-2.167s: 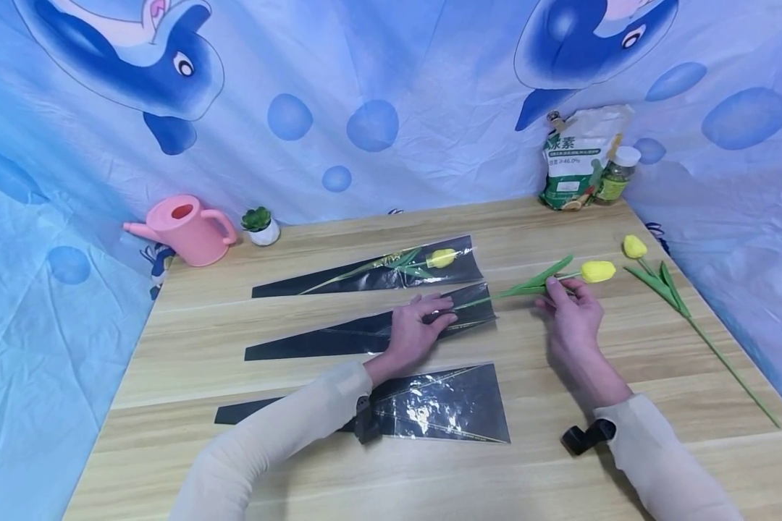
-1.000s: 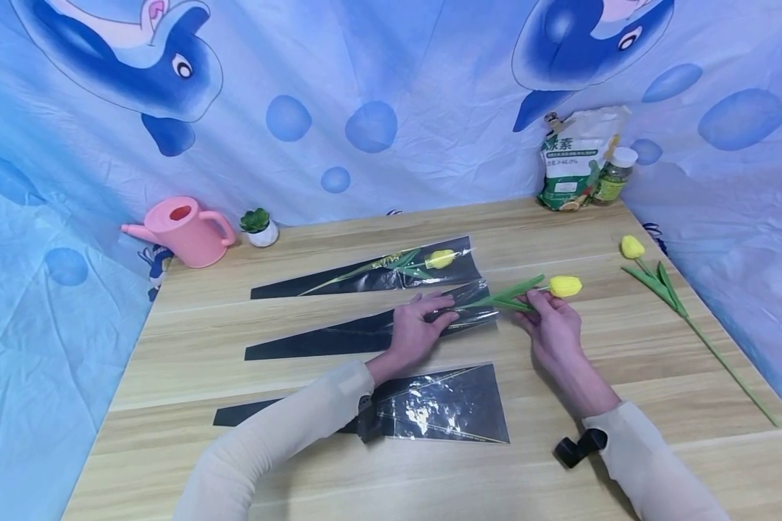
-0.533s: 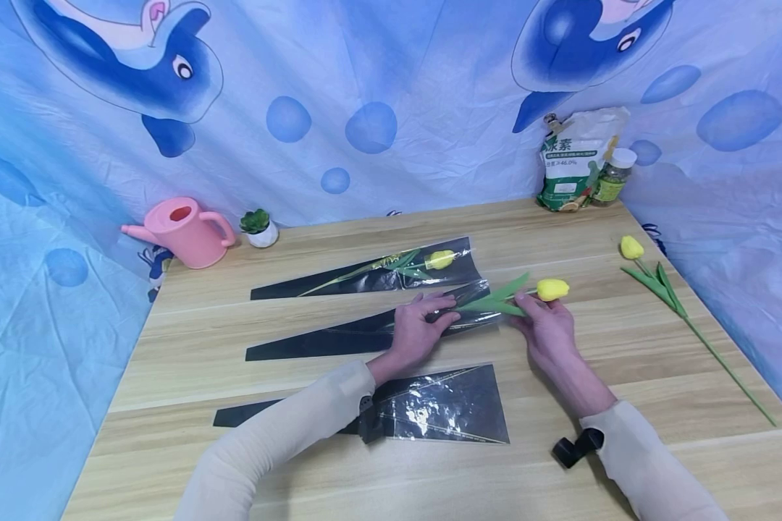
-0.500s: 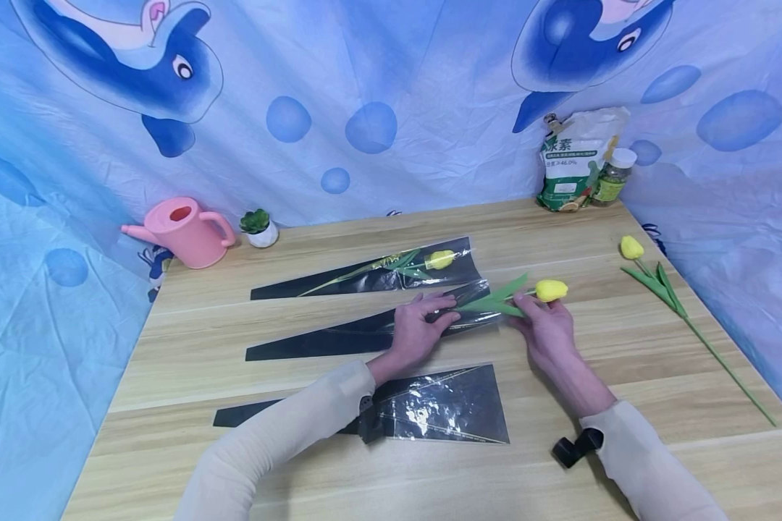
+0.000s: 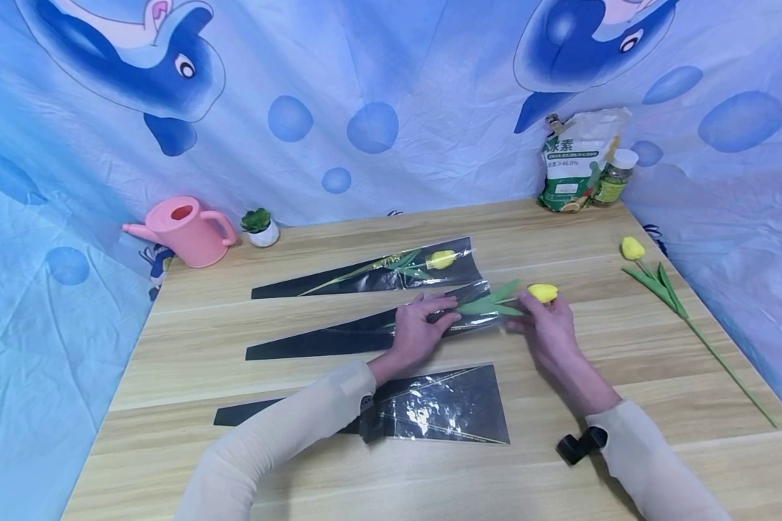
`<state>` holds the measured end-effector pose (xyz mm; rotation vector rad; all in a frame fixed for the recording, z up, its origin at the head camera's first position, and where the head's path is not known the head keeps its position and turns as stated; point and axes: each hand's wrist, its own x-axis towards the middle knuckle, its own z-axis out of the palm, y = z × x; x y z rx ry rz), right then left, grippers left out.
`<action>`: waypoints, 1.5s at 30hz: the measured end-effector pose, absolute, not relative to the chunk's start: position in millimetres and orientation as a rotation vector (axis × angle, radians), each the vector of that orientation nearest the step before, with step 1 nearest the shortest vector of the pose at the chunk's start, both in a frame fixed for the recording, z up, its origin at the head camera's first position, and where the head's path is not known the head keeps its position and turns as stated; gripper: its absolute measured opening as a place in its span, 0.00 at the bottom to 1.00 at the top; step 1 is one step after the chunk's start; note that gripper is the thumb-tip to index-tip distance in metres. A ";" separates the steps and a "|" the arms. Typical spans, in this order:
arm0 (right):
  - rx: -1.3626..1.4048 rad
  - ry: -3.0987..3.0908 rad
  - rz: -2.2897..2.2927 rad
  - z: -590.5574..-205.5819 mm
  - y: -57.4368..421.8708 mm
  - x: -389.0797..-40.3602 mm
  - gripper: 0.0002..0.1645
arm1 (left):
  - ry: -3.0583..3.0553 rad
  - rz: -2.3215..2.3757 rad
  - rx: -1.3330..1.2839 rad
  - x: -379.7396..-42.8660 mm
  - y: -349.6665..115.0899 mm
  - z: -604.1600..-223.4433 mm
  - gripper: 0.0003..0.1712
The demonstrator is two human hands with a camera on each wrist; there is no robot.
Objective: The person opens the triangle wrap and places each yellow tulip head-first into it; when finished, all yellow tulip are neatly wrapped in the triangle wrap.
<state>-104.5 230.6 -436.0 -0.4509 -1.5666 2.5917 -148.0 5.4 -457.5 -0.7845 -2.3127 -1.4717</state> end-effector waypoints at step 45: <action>-0.141 -2.648 1.893 -429.9 250.7 -111.4 0.26 | -2.303 -1.457 -0.814 -146.9 8.2 -456.2 0.10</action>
